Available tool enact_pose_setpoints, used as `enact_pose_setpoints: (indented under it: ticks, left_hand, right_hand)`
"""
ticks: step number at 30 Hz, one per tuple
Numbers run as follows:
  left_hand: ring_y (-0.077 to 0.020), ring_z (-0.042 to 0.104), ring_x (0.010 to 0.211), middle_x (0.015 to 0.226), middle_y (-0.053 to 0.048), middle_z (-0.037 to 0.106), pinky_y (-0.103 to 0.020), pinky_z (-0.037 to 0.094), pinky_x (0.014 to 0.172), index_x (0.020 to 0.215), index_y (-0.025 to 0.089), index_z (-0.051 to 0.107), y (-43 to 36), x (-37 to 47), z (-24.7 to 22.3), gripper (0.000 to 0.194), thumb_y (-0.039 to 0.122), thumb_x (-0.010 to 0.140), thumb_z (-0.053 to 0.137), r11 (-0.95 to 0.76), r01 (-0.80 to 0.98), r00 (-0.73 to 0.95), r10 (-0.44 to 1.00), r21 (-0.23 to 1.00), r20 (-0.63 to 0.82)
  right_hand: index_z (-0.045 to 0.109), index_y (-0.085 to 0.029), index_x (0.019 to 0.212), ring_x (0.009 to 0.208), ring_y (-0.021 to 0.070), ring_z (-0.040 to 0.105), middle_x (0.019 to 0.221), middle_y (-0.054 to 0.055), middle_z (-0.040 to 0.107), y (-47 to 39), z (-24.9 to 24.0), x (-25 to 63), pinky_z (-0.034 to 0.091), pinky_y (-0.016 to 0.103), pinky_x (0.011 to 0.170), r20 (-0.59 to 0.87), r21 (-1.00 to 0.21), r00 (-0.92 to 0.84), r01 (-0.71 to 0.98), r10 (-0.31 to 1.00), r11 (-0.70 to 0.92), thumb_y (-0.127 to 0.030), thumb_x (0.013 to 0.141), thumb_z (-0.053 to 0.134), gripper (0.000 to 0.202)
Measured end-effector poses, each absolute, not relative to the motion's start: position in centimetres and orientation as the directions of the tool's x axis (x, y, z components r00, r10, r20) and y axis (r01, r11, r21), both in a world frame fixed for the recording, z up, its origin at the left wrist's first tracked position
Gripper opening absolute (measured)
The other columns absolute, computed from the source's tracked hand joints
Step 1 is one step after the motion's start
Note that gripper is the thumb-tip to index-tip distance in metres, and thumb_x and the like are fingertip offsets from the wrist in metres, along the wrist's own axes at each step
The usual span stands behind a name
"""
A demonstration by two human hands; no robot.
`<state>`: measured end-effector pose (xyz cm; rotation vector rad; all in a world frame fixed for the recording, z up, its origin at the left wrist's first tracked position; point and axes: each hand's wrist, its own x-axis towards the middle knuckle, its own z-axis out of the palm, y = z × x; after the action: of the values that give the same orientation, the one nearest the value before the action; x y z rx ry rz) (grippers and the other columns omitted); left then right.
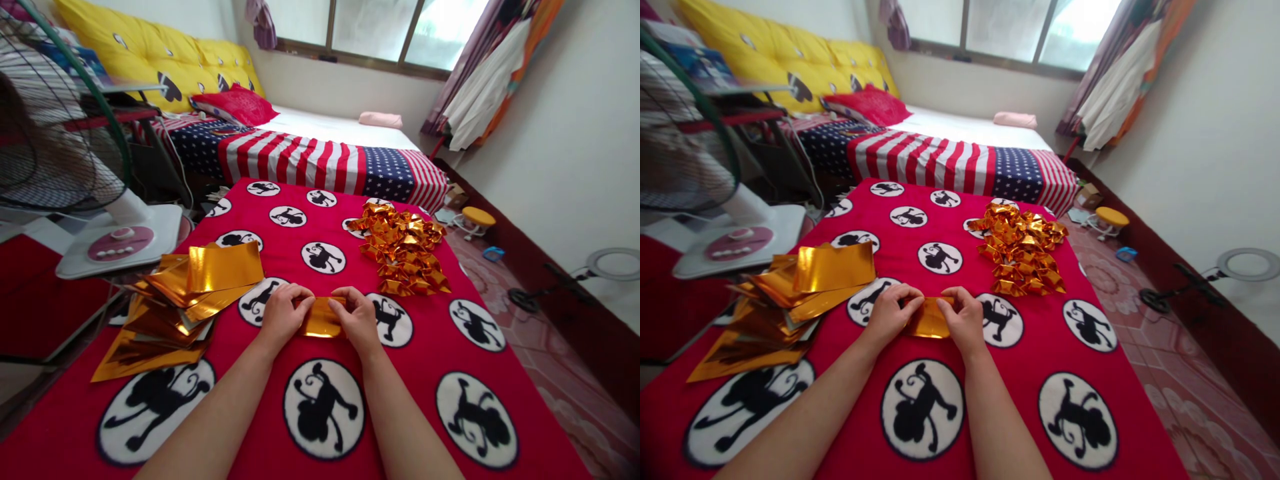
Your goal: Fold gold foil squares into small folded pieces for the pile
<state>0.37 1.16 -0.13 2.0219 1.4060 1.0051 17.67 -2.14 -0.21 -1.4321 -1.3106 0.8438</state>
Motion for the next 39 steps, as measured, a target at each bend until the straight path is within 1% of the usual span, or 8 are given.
enact_pose_setpoints:
  ticks: [4, 11, 16, 19, 25, 34, 37, 39]
  left_hand:
    - [-0.0176, 0.058, 0.078, 0.076, -0.001, 0.068, -0.031, 0.043, 0.075, 0.075, 0.021, 0.068, 1.13, 0.39, -0.03, 0.009, 0.022, 0.082, 0.063, -0.364, 0.583, 0.209, 0.931, 0.726, 0.299]
    - [-0.0168, 0.059, 0.076, 0.075, -0.002, 0.067, -0.029, 0.044, 0.073, 0.075, 0.02, 0.068, 0.95, 0.4, 0.01, 0.01, 0.023, 0.082, 0.062, -0.383, 0.557, 0.214, 0.923, 0.736, 0.318]
    - [-0.0156, 0.059, 0.073, 0.075, -0.001, 0.067, -0.028, 0.044, 0.071, 0.076, 0.02, 0.067, 0.85, 0.46, 0.16, 0.009, 0.022, 0.083, 0.061, -0.399, 0.525, 0.23, 0.917, 0.752, 0.326]
    - [-0.0151, 0.059, 0.072, 0.075, -0.001, 0.067, -0.027, 0.044, 0.07, 0.076, 0.02, 0.067, 0.85, 0.45, 0.07, 0.009, 0.022, 0.083, 0.061, -0.405, 0.516, 0.233, 0.914, 0.755, 0.332]
    - [-0.0147, 0.059, 0.072, 0.075, -0.001, 0.066, -0.027, 0.044, 0.069, 0.077, 0.02, 0.067, 0.95, 0.41, -0.19, 0.009, 0.022, 0.083, 0.061, -0.425, 0.512, 0.259, 0.905, 0.747, 0.338]
    - [-0.0152, 0.059, 0.073, 0.074, -0.002, 0.067, -0.026, 0.044, 0.069, 0.077, 0.019, 0.069, 0.94, 0.48, -0.25, 0.009, 0.022, 0.083, 0.062, -0.432, 0.486, 0.269, 0.901, 0.759, 0.341]
    - [-0.0142, 0.06, 0.07, 0.074, -0.002, 0.068, -0.025, 0.044, 0.067, 0.077, 0.019, 0.07, 1.0, 0.52, -0.44, 0.008, 0.023, 0.081, 0.064, -0.405, 0.463, 0.233, 0.914, 0.789, 0.332]
    - [-0.0135, 0.059, 0.066, 0.072, -0.001, 0.068, -0.024, 0.045, 0.063, 0.076, 0.019, 0.07, 1.06, 0.56, -0.59, 0.008, 0.026, 0.078, 0.068, -0.347, 0.44, 0.165, 0.938, 0.828, 0.306]
  right_hand:
    - [0.065, -0.019, 0.087, 0.061, 0.0158, 0.061, 0.071, 0.001, 0.066, -2.12, -0.21, 17.63, 0.05, 0.026, 0.057, 0.103, -0.946, 0.155, 0.322, 0.982, 0.049, -0.037, 0.077, 0.066, 0.021]
    - [0.066, -0.019, 0.081, 0.062, 0.0161, 0.062, 0.07, 0.001, 0.067, -2.21, 0.24, 17.63, 0.05, 0.026, 0.058, 0.123, -0.937, 0.139, 0.341, 0.983, 0.07, -0.034, 0.077, 0.064, 0.016]
    - [0.068, -0.02, 0.081, 0.066, 0.0162, 0.063, 0.075, 0.001, 0.07, -2.31, 0.38, 17.73, 0.049, 0.025, 0.063, 0.144, -0.891, 0.116, 0.447, 0.983, 0.078, -0.032, 0.076, 0.065, 0.014]
    - [0.069, -0.02, 0.08, 0.066, 0.0161, 0.062, 0.074, 0.001, 0.07, -2.29, 0.43, 17.75, 0.048, 0.025, 0.063, 0.155, -0.876, 0.106, 0.475, 0.982, 0.087, -0.032, 0.077, 0.065, 0.013]
    - [0.069, -0.018, 0.076, 0.066, 0.0157, 0.062, 0.073, 0.002, 0.07, -2.25, 0.55, 17.66, 0.047, 0.025, 0.063, 0.197, -0.876, 0.084, 0.462, 0.977, 0.136, -0.03, 0.08, 0.061, 0.015]
    - [0.069, -0.018, 0.076, 0.067, 0.0159, 0.062, 0.073, 0.002, 0.07, -2.21, 0.08, 17.72, 0.047, 0.025, 0.063, 0.219, -0.886, 0.083, 0.434, 0.972, 0.163, -0.029, 0.08, 0.062, 0.013]
    - [0.07, -0.018, 0.077, 0.066, 0.0157, 0.062, 0.074, 0.003, 0.07, -2.22, 0.1, 17.71, 0.047, 0.025, 0.063, 0.22, -0.895, 0.089, 0.414, 0.971, 0.165, -0.028, 0.08, 0.063, 0.012]
    - [0.07, -0.018, 0.077, 0.066, 0.0156, 0.062, 0.073, 0.003, 0.069, -2.27, 0.23, 17.67, 0.047, 0.025, 0.063, 0.225, -0.901, 0.093, 0.398, 0.97, 0.171, -0.027, 0.08, 0.063, 0.012]
